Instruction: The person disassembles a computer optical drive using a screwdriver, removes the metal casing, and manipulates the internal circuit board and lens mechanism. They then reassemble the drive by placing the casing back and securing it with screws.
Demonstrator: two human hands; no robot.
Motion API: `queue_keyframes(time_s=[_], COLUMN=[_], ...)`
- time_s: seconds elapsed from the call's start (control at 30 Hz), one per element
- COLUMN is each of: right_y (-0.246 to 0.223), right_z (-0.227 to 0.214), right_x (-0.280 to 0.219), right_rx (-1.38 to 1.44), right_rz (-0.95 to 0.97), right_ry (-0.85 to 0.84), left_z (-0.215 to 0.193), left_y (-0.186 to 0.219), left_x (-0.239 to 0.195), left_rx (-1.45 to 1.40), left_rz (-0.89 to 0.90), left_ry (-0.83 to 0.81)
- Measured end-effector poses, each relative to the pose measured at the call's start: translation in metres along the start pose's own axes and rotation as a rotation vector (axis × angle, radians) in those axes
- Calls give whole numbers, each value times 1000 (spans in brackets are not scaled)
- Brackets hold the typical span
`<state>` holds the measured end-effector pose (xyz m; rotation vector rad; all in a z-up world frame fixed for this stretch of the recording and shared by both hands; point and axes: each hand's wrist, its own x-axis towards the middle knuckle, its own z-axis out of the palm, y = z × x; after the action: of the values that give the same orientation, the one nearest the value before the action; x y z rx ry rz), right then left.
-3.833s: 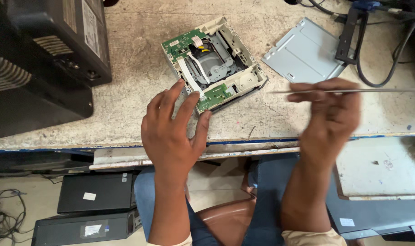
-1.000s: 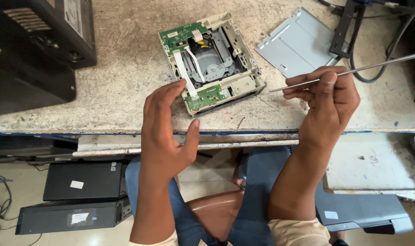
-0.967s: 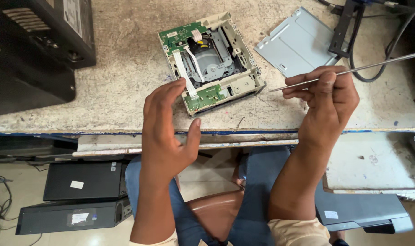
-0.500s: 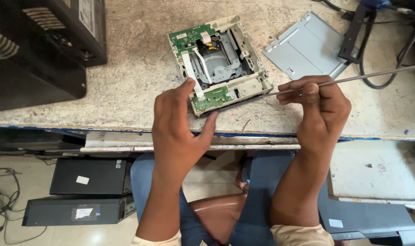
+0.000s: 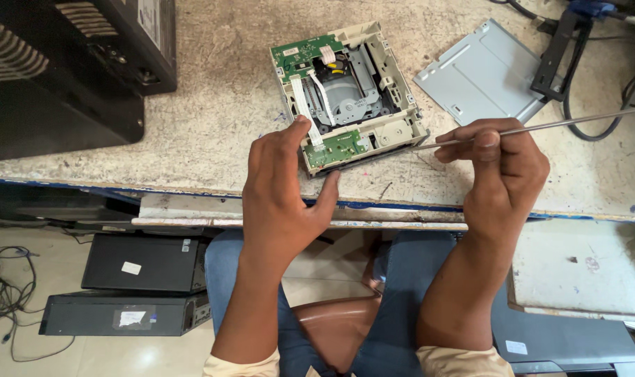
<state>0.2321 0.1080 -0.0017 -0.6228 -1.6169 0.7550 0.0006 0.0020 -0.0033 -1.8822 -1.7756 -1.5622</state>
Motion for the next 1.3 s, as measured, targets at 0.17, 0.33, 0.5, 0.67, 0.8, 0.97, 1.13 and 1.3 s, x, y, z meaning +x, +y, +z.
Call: queue_keyframes(time_s=[0.17,0.33,0.5,0.67,0.8,0.97,1.13,1.3], right_y=[-9,-9,-11,-11,-11,-11,-17,-27], right_z=[7,23,23,25,25,26,30,41], right_x=[-4,-7,-5,-5,-6,-5,-5,-7], right_rx=[26,60,35,15,24,30,-106,-119], right_rz=[-21,-25,-24,-34,-33,-38,-66,-52], right_ry=[-93,-144,-108,-111,-115,-119,-144,-211], left_z=[-10,-8,1,11,17,16,-3,-15], left_y=[-4,-2,3,8,6,2,-4,-4], left_x=[-2,-2,-1,0,0,-2,-2,-2], left_rx=[-73,-87,-66,36,109,50,-78,-78], left_rz=[48,19,-39,-26,41,28,50,82], left_ry=[-24,12,83,159,187,151,54,-32])
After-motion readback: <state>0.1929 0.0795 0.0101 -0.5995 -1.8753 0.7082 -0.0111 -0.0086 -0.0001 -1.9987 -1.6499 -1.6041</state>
